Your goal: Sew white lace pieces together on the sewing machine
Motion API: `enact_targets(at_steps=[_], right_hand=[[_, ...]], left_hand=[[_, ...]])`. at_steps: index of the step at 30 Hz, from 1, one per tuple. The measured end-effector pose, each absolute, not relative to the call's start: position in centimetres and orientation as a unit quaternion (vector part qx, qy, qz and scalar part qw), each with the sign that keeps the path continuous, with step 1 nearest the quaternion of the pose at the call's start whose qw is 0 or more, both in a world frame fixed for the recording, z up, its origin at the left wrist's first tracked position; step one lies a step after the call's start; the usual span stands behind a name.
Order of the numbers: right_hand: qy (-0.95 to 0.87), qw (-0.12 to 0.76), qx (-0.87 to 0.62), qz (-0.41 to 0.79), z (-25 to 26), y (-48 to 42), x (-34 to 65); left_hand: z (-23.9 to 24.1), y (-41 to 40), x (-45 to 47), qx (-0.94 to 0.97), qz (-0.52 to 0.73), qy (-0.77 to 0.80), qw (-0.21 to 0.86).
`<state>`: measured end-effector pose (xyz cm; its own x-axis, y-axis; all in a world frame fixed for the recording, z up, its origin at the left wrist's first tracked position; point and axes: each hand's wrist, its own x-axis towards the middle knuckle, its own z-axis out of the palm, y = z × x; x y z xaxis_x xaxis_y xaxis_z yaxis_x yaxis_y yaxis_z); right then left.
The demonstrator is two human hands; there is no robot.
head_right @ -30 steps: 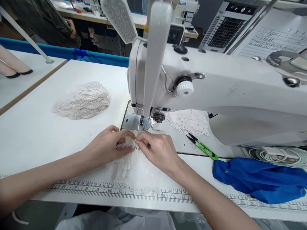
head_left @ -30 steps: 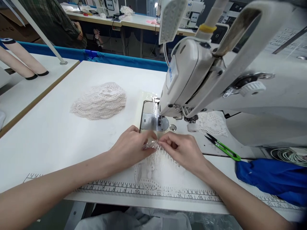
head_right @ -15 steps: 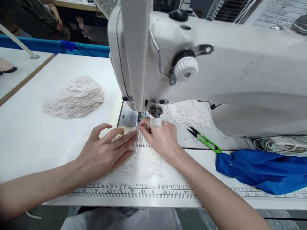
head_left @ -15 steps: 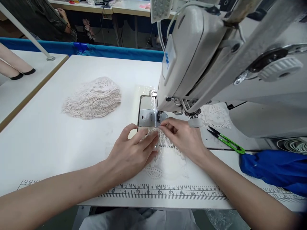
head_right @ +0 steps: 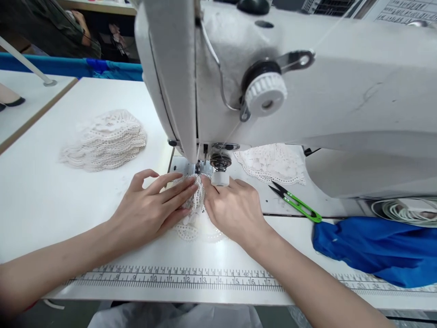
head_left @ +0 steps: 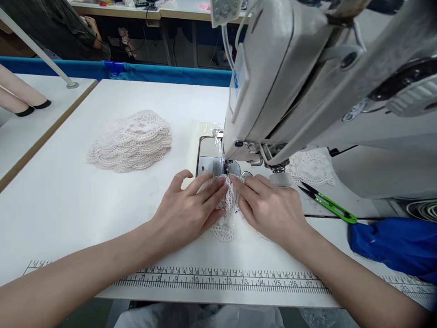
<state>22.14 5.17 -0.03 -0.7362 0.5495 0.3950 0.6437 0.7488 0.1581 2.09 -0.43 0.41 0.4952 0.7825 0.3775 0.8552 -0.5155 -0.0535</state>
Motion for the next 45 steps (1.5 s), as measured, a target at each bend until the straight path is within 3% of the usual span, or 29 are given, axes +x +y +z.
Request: enact_targets(at_steps=[38,45], right_hand=[[-0.906,0.080,-0.387,-0.151,-0.1,6.0,21.9],[-0.908,0.106,-0.388,-0.118,1.0,5.8,22.7]], left_hand=[[0.0,1.1,1.9,-0.847,-0.168,-0.496,0.089],[0.6,0.8,1.8,-0.844,-0.185,-0.488,0.121]])
